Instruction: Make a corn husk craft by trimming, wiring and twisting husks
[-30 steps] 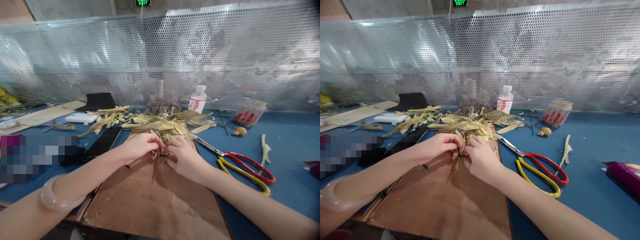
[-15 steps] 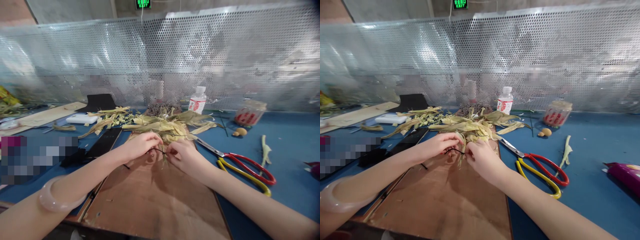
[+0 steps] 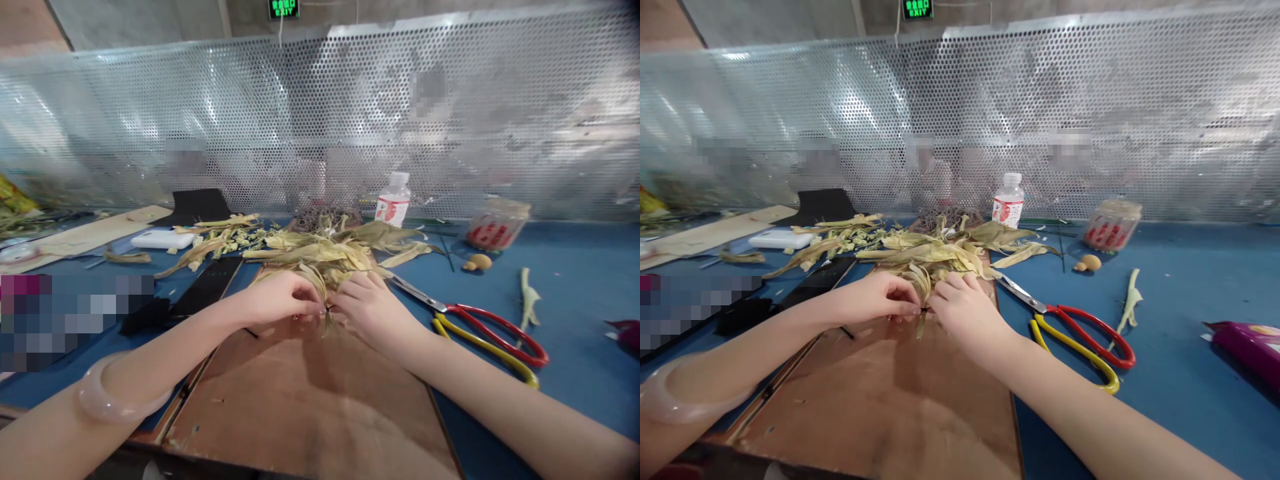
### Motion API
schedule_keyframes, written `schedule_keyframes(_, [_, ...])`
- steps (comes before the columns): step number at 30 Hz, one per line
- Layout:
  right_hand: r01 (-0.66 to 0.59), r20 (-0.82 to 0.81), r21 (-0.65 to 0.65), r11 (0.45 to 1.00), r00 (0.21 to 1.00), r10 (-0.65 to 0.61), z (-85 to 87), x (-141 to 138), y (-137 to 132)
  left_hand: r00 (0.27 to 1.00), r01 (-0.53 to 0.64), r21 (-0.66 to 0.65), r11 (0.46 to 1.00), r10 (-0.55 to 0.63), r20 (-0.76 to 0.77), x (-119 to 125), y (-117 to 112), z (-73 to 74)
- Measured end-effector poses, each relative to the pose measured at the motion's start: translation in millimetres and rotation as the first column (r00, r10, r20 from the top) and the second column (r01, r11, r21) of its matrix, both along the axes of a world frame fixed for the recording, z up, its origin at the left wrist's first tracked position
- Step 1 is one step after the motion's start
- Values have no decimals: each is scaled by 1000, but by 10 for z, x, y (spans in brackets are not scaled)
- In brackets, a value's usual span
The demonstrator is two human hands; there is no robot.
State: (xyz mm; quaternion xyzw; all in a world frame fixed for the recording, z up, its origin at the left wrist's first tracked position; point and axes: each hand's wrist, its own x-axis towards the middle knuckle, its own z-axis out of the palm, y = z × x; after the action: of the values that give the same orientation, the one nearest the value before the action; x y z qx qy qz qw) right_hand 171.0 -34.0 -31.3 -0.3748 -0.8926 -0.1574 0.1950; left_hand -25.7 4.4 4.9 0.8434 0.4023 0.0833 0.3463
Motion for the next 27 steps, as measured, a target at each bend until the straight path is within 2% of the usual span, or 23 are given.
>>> schedule_keyframes(5, [-4,82,92,996,997,-4,7,19,1,999,-13,86,996,17,-52,14,-5,21])
schedule_keyframes(11, [-6,135,140,990,991,-13,23,8,-9,996,-5,159,987,20,-93,24,-35,24])
schedule_keyframes(27, [-30,124,193,981,992,6,53,26,-30,998,-7,327,945,25,-53,50,-91,-42])
